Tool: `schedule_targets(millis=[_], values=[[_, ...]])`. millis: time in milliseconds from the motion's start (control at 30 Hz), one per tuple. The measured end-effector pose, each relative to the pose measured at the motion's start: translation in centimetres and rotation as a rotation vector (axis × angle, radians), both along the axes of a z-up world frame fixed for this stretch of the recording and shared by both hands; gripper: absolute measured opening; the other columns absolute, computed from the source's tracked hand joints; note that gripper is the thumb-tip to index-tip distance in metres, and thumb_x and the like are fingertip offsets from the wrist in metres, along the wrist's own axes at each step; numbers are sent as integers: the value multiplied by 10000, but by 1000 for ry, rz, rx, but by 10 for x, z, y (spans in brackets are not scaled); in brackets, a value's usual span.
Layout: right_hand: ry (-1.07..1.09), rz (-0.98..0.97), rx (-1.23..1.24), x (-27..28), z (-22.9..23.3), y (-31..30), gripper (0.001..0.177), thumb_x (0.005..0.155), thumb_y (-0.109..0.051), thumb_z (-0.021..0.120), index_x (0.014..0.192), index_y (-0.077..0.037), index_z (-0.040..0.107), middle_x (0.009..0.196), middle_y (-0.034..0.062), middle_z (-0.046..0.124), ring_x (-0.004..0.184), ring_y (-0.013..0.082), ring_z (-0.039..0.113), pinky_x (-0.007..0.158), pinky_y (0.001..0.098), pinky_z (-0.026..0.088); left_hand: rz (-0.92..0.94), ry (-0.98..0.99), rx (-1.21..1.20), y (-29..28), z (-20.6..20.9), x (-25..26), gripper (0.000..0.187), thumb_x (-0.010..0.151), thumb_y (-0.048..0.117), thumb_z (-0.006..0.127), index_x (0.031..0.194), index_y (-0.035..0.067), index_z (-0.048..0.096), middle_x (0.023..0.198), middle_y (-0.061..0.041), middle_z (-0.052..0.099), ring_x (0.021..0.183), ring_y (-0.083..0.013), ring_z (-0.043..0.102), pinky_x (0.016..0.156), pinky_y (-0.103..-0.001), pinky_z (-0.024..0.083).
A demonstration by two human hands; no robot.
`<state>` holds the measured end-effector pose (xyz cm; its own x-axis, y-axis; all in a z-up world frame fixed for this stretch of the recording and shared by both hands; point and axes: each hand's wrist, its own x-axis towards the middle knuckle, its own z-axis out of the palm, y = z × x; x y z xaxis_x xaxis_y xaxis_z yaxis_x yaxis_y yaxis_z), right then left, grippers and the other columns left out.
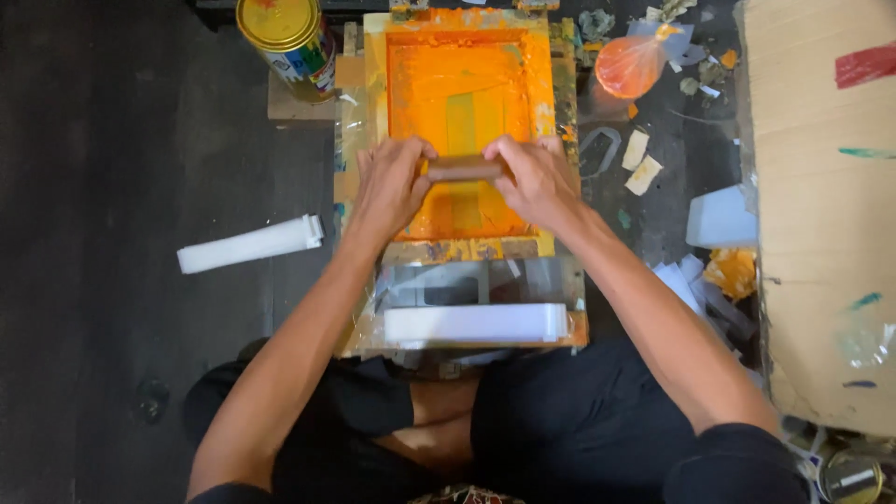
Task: The person places a white sheet under a screen printing frame, then uses a squeegee to spread orange ink across the screen. They repeat this process with additional sheets, pulling ink through the mesh to transfer the design onto the paper.
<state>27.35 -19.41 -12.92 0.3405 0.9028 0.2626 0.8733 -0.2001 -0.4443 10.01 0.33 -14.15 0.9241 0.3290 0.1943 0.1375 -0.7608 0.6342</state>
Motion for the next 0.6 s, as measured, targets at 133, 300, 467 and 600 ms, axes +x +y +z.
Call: schedule_targets(millis=[133,300,467,600], values=[[24,29,-34,-37,12,-29,340,849,-28,713,1082,-213,547,849,-5,720,882,240,730,875,367,366,-26,18,0,-21,-14,-34,336,921,194,755,1193,204,559,1020,-86,631,1054,-307,557,932,-456,313],[35,11,-86,-62,9,-53,322,899,-108,730,1151,-186,546,867,79,737,936,273,736,926,368,367,-100,20,-39,-40,10,-61,417,922,73,717,1277,193,534,1045,-74,686,1001,-268,571,892,-403,276],[121,-31,-81,-61,8,-50,350,952,-238,739,1236,-164,547,900,117,722,993,297,723,934,394,381,-107,56,-114,-38,10,-60,497,951,119,703,1389,185,478,1017,-90,704,999,-292,589,899,-418,272],[200,-71,-88,-42,2,-34,480,957,-311,738,1365,-168,529,996,118,710,1084,324,691,956,414,351,-62,98,-198,-19,6,-35,628,969,222,720,1505,197,394,1000,-54,712,1058,-291,596,952,-432,272]])
